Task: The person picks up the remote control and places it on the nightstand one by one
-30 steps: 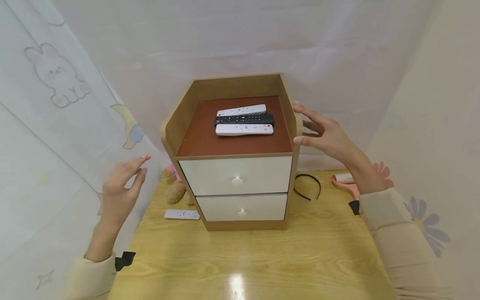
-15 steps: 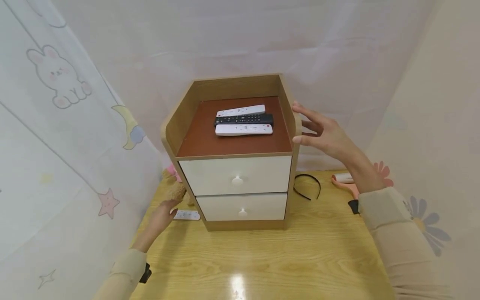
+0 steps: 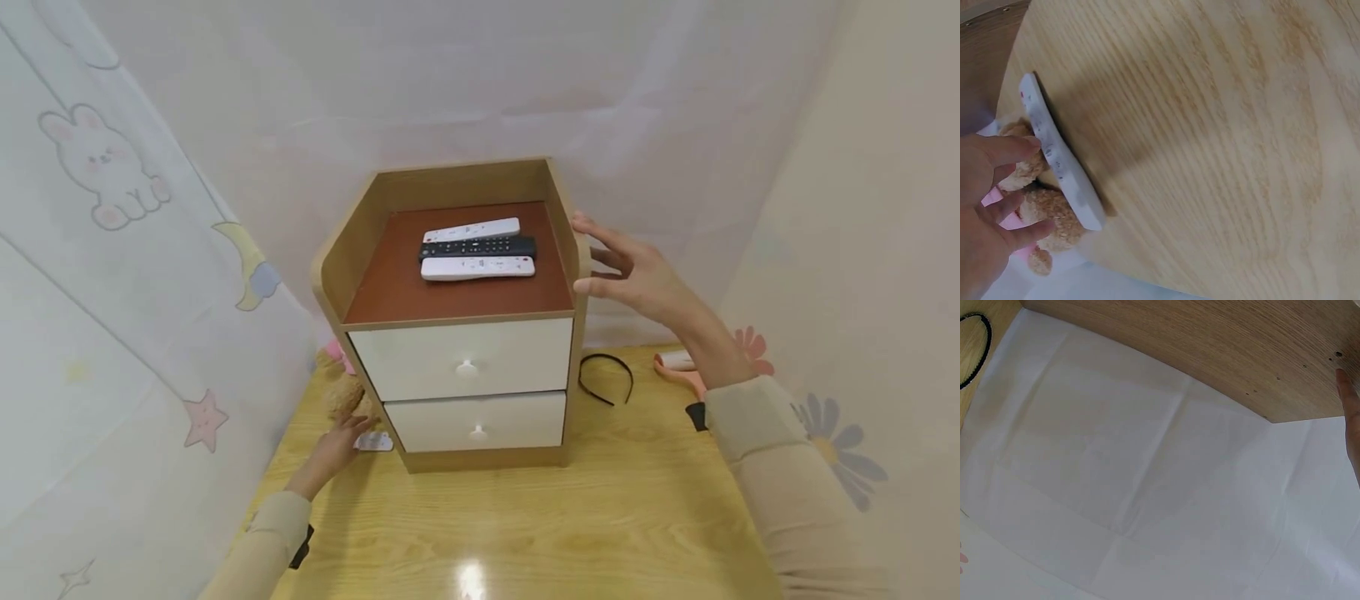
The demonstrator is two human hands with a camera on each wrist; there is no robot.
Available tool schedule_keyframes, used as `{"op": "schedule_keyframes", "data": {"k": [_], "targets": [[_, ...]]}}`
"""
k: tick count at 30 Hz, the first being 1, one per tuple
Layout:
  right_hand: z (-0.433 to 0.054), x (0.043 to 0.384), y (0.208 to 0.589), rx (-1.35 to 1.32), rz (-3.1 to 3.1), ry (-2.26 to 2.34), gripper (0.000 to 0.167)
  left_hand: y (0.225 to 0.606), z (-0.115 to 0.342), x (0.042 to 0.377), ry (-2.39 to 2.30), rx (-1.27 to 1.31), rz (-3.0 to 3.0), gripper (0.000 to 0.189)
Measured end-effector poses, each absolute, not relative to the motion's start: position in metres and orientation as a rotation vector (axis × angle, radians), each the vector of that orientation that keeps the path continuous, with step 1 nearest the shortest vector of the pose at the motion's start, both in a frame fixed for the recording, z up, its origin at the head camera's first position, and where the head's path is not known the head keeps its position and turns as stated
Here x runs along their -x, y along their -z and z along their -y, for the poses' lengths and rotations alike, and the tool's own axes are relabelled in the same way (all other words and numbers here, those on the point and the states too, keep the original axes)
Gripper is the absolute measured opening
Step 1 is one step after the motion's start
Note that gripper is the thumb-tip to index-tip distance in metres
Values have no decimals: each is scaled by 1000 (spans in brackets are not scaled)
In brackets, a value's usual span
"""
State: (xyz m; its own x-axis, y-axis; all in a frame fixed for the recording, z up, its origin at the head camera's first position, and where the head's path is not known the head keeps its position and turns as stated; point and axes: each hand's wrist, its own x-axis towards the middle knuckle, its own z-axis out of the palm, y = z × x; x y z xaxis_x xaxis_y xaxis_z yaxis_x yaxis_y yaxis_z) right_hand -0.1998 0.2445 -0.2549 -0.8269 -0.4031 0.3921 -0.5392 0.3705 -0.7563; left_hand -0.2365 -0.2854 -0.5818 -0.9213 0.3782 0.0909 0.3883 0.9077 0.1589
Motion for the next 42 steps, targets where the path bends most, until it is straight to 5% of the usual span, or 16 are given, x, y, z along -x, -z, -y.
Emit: {"op": "schedule_keyframes", "data": {"k": [42], "targets": [[-253, 214, 266, -839, 2481, -1509, 77, 611, 305, 243, 293, 486, 3098, 44]]}}
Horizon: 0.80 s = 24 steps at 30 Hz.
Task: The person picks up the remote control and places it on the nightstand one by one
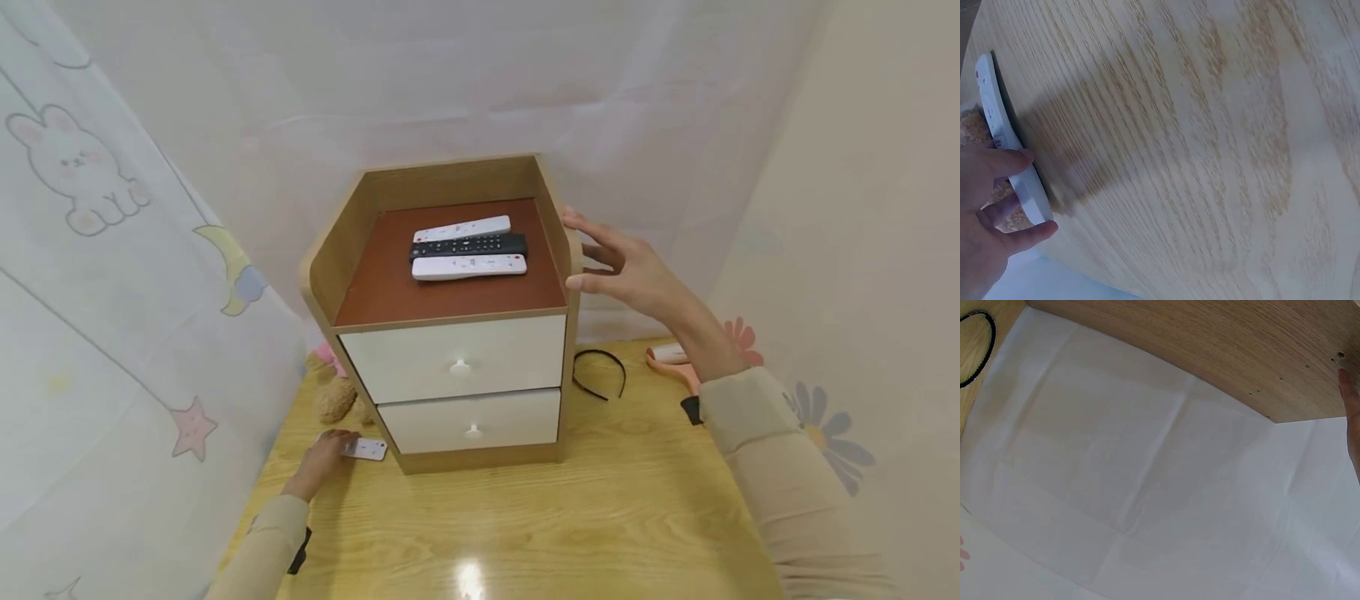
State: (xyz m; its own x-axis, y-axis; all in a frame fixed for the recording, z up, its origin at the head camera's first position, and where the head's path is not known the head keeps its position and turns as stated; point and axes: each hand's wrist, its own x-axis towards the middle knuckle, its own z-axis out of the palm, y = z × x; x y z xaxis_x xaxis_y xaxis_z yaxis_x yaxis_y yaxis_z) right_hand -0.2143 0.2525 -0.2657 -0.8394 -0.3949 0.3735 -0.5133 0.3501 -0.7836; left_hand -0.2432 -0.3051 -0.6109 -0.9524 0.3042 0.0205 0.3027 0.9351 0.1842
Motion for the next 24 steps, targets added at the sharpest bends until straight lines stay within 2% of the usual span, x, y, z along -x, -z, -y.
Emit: {"op": "schedule_keyframes", "data": {"k": [11, 24], "targets": [[-255, 218, 271, -876, 2452, -1481, 76, 615, 315, 240, -451, -435, -3070, 45], [-254, 220, 271, -857, 2457, -1499, 77, 611, 322, 232, -412, -439, -3098, 44]]}}
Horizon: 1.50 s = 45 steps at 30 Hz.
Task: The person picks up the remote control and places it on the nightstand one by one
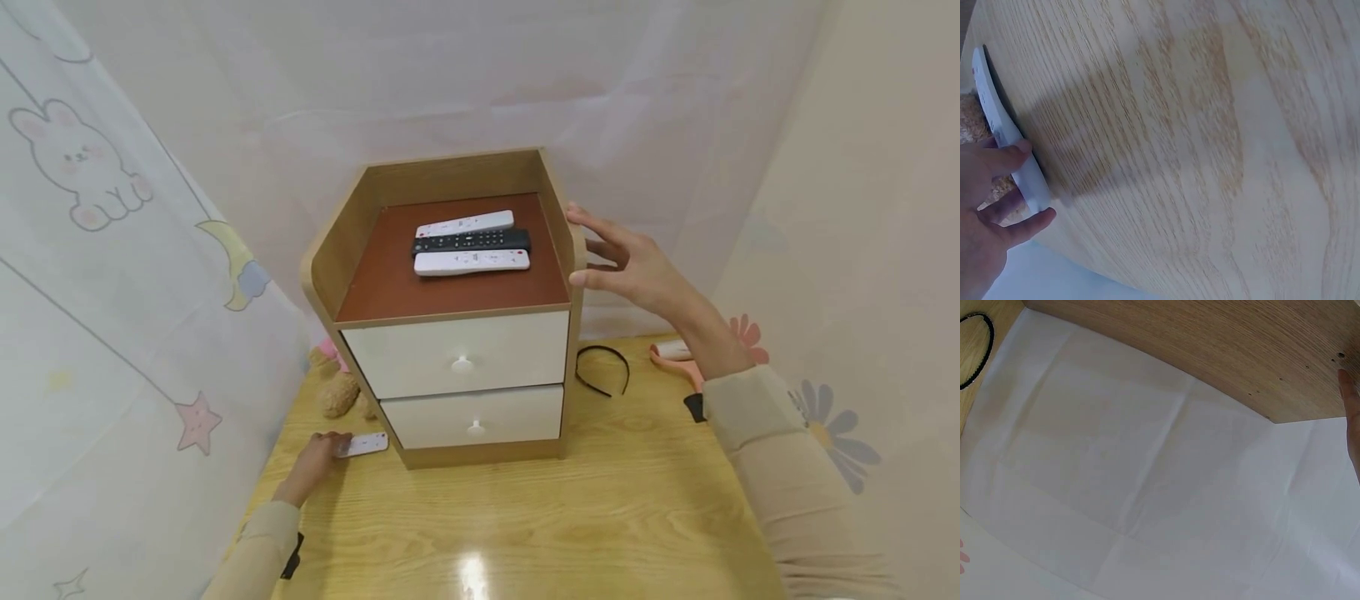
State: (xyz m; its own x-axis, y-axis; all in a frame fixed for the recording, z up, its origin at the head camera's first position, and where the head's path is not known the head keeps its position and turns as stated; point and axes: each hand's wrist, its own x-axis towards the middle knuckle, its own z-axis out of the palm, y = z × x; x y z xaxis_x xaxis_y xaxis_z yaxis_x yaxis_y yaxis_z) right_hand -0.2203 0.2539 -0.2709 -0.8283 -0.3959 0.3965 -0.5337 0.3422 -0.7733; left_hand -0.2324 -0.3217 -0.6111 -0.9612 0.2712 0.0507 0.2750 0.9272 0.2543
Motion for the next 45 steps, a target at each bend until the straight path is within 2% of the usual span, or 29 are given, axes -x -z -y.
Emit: {"op": "schedule_keyframes", "data": {"k": [11, 22, 33, 39, 45], "targets": [[-252, 218, 267, -862, 2454, -1525, 76, 609, 322, 225, 393, 475, 3046, 48], [-255, 216, 265, -832, 2463, -1512, 79, 581, 314, 220, 357, 491, 2863, 47], [-242, 199, 252, -845, 2469, -1506, 74, 556, 324, 219, 382, 450, 2840, 51], [-243, 201, 254, -864, 2439, -1523, 74, 535, 328, 220, 409, 515, 2755, 52], [-243, 202, 255, -878, 2432, -1536, 74, 517, 330, 217, 373, 462, 2745, 53]]}}
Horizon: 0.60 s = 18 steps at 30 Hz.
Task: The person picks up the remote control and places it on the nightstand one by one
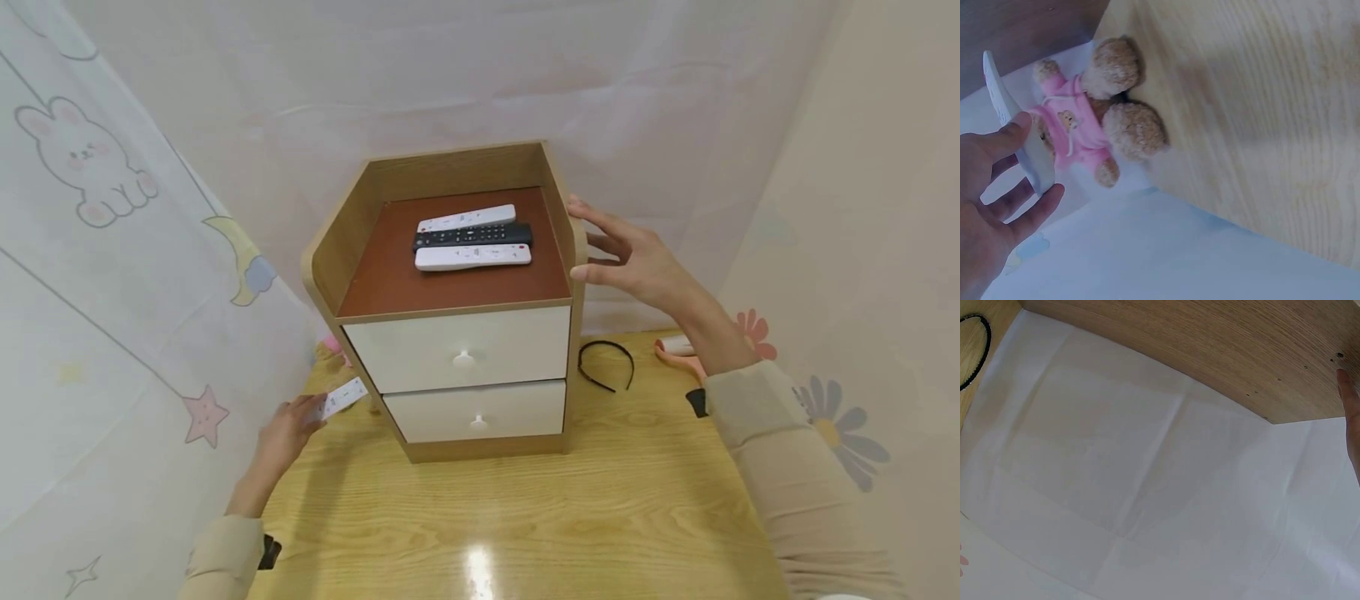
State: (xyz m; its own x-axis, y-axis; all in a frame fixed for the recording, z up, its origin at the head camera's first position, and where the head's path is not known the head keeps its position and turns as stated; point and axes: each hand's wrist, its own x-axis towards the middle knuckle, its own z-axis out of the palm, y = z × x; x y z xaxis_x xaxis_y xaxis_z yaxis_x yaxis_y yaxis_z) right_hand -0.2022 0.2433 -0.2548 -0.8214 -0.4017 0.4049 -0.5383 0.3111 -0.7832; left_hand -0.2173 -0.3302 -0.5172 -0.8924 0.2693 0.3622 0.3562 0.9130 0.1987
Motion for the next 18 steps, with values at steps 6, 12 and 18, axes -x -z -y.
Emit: {"op": "schedule_keyframes", "data": {"k": [6, 12, 18], "targets": [[-242, 202, 254, -884, 2426, -1545, 74, 494, 330, 216, 364, 408, 2739, 53], [-242, 199, 253, -884, 2435, -1528, 74, 470, 333, 217, 392, 411, 2662, 52], [-241, 198, 252, -870, 2446, -1523, 74, 444, 330, 216, 418, 402, 2605, 51]]}}
